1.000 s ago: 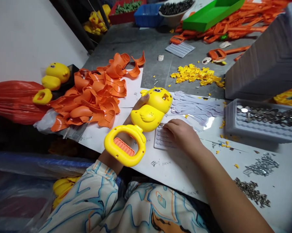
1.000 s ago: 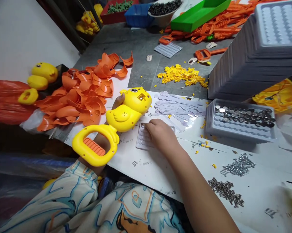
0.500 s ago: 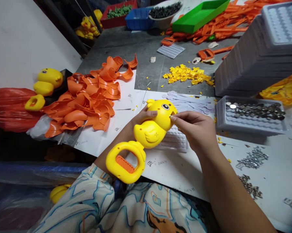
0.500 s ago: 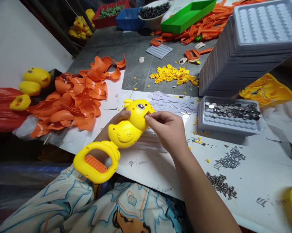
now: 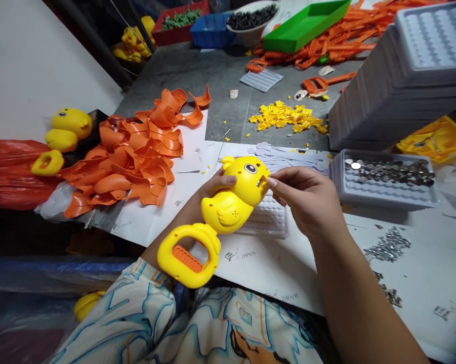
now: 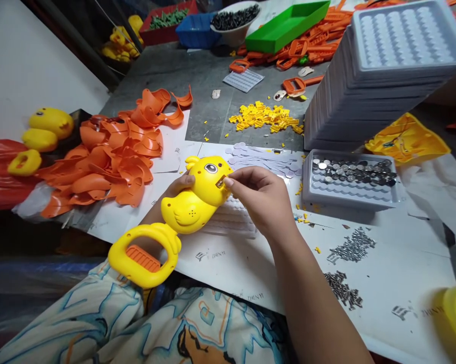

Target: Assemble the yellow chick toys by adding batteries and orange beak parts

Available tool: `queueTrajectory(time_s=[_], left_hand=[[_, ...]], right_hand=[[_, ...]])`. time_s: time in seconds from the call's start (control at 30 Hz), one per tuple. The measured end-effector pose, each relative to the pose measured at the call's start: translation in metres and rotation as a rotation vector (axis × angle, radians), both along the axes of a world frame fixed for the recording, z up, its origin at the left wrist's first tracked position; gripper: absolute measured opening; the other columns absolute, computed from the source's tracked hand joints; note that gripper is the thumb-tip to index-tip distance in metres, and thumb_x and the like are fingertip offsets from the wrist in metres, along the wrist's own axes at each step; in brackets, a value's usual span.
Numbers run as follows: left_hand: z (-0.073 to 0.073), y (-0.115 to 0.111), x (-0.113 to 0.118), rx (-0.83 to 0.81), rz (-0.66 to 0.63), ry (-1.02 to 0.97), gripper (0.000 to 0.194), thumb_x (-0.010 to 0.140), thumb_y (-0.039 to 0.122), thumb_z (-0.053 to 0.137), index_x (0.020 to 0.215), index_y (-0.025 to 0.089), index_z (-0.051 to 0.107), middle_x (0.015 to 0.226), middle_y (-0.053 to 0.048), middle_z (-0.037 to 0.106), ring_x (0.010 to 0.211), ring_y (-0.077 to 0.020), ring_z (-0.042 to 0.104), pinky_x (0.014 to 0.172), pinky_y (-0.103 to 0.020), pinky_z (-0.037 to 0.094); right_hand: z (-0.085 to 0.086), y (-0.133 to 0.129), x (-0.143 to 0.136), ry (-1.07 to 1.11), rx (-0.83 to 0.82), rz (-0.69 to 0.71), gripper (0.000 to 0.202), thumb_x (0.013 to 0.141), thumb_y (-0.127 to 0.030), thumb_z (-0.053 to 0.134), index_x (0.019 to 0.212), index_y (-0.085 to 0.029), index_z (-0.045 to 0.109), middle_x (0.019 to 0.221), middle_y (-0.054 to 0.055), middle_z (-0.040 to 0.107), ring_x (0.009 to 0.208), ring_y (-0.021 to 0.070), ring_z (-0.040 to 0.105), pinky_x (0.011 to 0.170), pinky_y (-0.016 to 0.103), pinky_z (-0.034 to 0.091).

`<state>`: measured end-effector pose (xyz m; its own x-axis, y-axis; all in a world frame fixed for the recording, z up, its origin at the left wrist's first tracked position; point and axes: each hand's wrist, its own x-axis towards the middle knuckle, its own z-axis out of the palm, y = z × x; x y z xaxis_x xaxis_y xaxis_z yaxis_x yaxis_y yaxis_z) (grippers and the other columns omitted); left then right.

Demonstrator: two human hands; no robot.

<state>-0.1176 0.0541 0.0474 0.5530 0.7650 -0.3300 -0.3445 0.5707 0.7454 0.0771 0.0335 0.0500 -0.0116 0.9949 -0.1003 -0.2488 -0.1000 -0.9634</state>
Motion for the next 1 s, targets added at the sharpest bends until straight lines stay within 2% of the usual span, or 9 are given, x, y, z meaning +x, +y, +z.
queueTrajectory(time_s=[0.1,0.17,0.3,0.43,0.53,0.67,0.8,0.87,1.0], left_hand=[[0.003,0.001,0.002,-0.023,-0.038,0.003,0.054,0.061,0.047,0.085,0.103,0.017,0.069,0.085,-0.006,0.072,0.066,-0.0183,0.067,0.056,-0.027,0.056],[0.006,0.001,0.004,-0.026,-0.034,0.006,0.054,0.061,0.047,0.085,0.101,0.016,0.069,0.084,-0.005,0.071,0.065,-0.0173,0.067,0.056,-0.026,0.055],[0.009,-0.001,0.006,0.003,0.012,0.007,0.054,0.061,0.044,0.085,0.105,0.018,0.067,0.085,-0.005,0.071,0.067,-0.018,0.067,0.058,-0.026,0.055],[0.006,0.002,0.005,-0.05,-0.028,0.017,0.054,0.059,0.046,0.085,0.101,0.018,0.067,0.08,-0.005,0.071,0.062,-0.0191,0.067,0.054,-0.027,0.054],[0.0,0.005,0.005,-0.065,0.002,0.059,0.053,0.061,0.045,0.083,0.103,0.018,0.065,0.08,-0.005,0.071,0.061,-0.0196,0.067,0.053,-0.028,0.054],[-0.007,0.006,0.005,0.06,0.037,0.058,0.065,0.059,0.034,0.085,0.116,0.021,0.057,0.092,-0.005,0.071,0.07,-0.0208,0.07,0.062,-0.03,0.058],[-0.004,0.004,0.003,0.069,0.056,0.088,0.078,0.052,0.03,0.09,0.12,0.027,0.05,0.096,-0.004,0.071,0.071,-0.0236,0.071,0.061,-0.033,0.059],[0.001,0.002,0.002,0.011,0.083,0.112,0.073,0.052,0.033,0.09,0.115,0.024,0.054,0.088,-0.004,0.072,0.065,-0.0229,0.07,0.057,-0.031,0.057],[0.009,-0.005,0.003,-0.129,0.051,0.077,0.048,0.072,0.05,0.074,0.102,0.013,0.065,0.075,-0.007,0.07,0.058,-0.0177,0.064,0.052,-0.026,0.052]], right_hand=[[-0.002,-0.003,-0.002,-0.015,0.137,-0.089,0.029,0.064,-0.03,0.086,0.083,-0.014,0.071,0.078,0.003,0.067,0.062,0.0082,0.059,0.055,0.018,0.051],[-0.004,-0.008,-0.005,-0.108,0.228,-0.121,0.023,0.07,-0.027,0.084,0.086,-0.016,0.072,0.082,0.002,0.068,0.069,0.0098,0.064,0.064,0.02,0.056],[-0.006,-0.017,-0.007,-0.351,0.33,-0.11,0.014,0.08,-0.026,0.078,0.091,-0.019,0.075,0.09,0.002,0.07,0.077,0.0108,0.067,0.071,0.023,0.057],[-0.007,-0.018,-0.005,-0.494,0.449,-0.079,0.017,0.088,-0.022,0.069,0.104,-0.022,0.074,0.097,0.001,0.071,0.084,0.0104,0.068,0.078,0.024,0.056],[-0.006,-0.014,-0.002,-0.496,0.424,-0.033,0.023,0.088,-0.021,0.065,0.111,-0.019,0.07,0.097,0.002,0.071,0.083,0.01,0.068,0.078,0.024,0.056],[-0.002,-0.011,0.001,-0.411,0.31,0.06,0.03,0.081,-0.022,0.064,0.11,-0.015,0.064,0.085,0.002,0.067,0.076,0.0105,0.065,0.067,0.021,0.053],[0.0,-0.013,0.0,-0.412,0.305,0.068,0.034,0.08,-0.021,0.063,0.113,-0.016,0.059,0.081,0.001,0.065,0.074,0.0112,0.065,0.065,0.022,0.053],[-0.001,-0.015,-0.002,-0.521,0.429,0.005,0.038,0.084,-0.018,0.062,0.122,-0.018,0.055,0.085,0.001,0.068,0.075,0.0112,0.066,0.066,0.022,0.053],[0.001,-0.02,-0.007,-0.871,0.847,-0.094,0.058,0.093,-0.013,0.053,0.148,-0.022,0.037,0.102,0.005,0.069,0.091,0.0155,0.066,0.08,0.029,0.055]])
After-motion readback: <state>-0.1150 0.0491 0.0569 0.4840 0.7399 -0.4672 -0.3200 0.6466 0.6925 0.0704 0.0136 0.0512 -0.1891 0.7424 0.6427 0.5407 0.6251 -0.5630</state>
